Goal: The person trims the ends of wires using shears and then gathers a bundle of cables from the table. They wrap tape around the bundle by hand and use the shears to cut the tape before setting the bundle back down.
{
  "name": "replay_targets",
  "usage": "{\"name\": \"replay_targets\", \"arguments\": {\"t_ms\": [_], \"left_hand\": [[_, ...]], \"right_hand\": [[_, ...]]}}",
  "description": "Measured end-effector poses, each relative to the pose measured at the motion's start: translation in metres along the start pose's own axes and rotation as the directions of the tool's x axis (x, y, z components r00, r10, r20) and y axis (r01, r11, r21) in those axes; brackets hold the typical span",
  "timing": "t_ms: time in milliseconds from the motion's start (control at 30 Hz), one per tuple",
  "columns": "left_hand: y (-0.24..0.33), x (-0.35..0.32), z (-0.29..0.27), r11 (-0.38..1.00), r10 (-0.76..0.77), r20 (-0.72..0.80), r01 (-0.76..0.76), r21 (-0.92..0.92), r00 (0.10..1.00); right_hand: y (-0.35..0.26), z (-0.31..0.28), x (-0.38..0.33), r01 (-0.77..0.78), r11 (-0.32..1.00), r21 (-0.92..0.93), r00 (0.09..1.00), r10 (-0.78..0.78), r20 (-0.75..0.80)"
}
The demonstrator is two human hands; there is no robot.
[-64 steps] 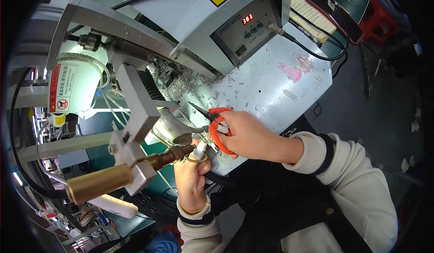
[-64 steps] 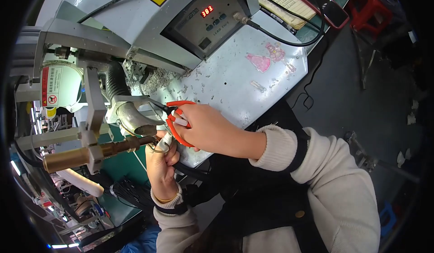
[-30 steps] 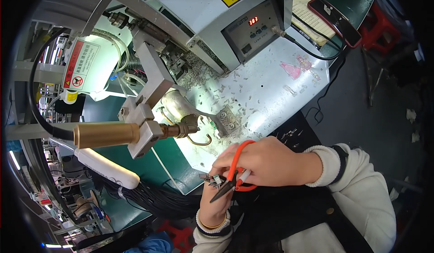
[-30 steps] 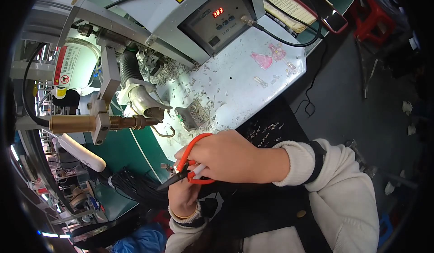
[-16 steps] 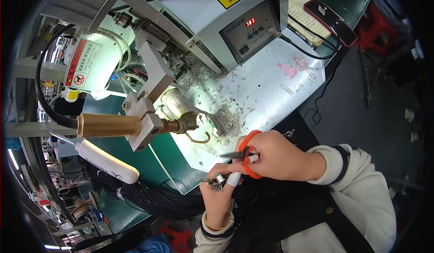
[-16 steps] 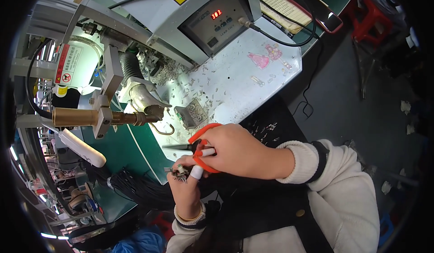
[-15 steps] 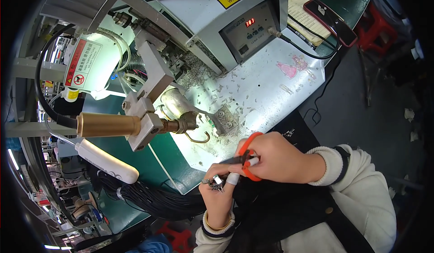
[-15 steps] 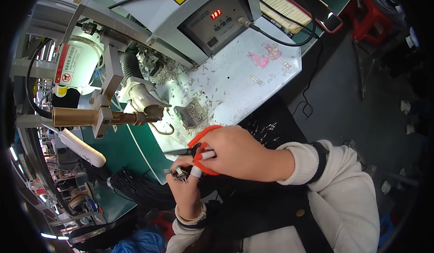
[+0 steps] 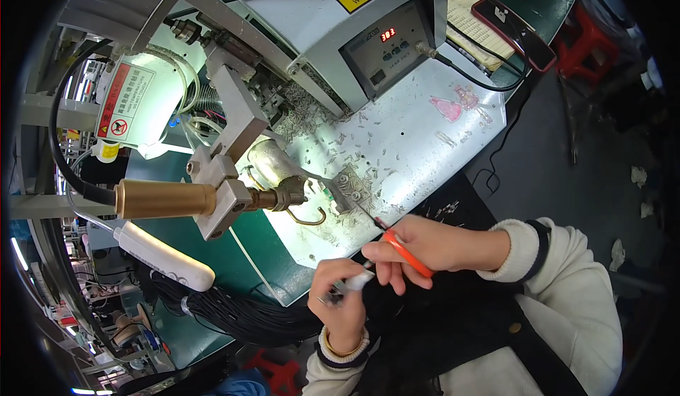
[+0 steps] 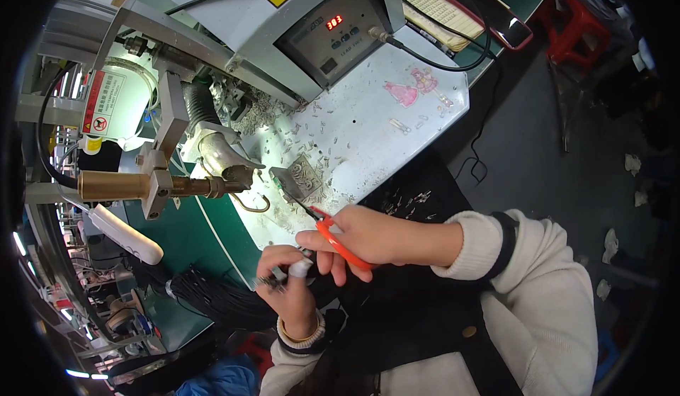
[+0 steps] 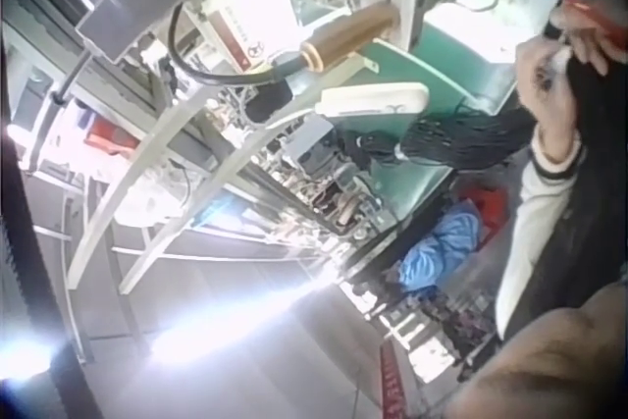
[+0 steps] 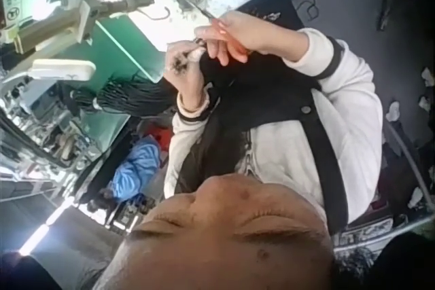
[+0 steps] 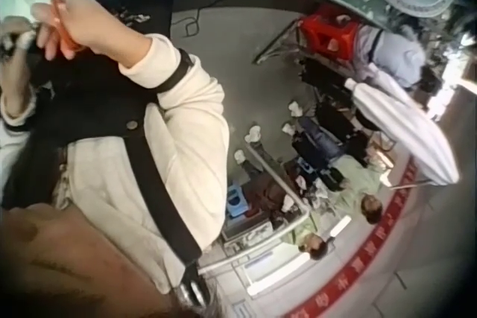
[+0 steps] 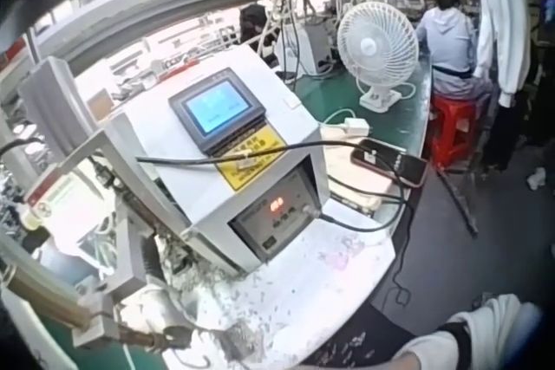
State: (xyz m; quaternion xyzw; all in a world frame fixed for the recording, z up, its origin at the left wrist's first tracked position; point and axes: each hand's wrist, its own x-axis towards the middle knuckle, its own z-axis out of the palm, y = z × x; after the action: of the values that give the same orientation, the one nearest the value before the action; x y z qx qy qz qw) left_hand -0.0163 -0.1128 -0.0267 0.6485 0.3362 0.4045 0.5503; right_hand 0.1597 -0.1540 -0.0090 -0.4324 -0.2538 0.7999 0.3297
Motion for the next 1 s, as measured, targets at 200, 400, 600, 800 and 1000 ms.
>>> {"name": "replay_targets", "arguments": {"t_ms": [200,400,600,800,1000], "left_hand": [[0.005,0.001,-0.007,0.977,-0.166,0.117,0.179,-0.115,0.979],[0.019,0.008,-0.015,0.820,-0.454,0.205,0.497,-0.285,0.867],[0.021,0.009,-0.013,0.930,-0.362,0.157,0.367,-0.004,0.919],[0.016,0.007,-0.016,0.891,-0.402,0.160,0.426,-0.157,0.901],[0.016,0.002,-0.013,0.943,-0.316,0.098,0.323,-0.074,0.944]], "right_hand": [[0.017,0.001,0.009,0.429,0.221,-0.876,0.647,-0.751,0.128],[0.013,-0.008,0.013,0.078,-0.571,-0.817,0.217,-0.790,0.573],[0.014,-0.005,0.007,0.138,-0.569,-0.810,0.263,-0.768,0.584],[0.028,-0.001,0.015,0.122,-0.418,-0.900,0.100,-0.897,0.430],[0.027,0.013,0.008,0.083,-0.310,-0.947,0.186,-0.929,0.320]]}}
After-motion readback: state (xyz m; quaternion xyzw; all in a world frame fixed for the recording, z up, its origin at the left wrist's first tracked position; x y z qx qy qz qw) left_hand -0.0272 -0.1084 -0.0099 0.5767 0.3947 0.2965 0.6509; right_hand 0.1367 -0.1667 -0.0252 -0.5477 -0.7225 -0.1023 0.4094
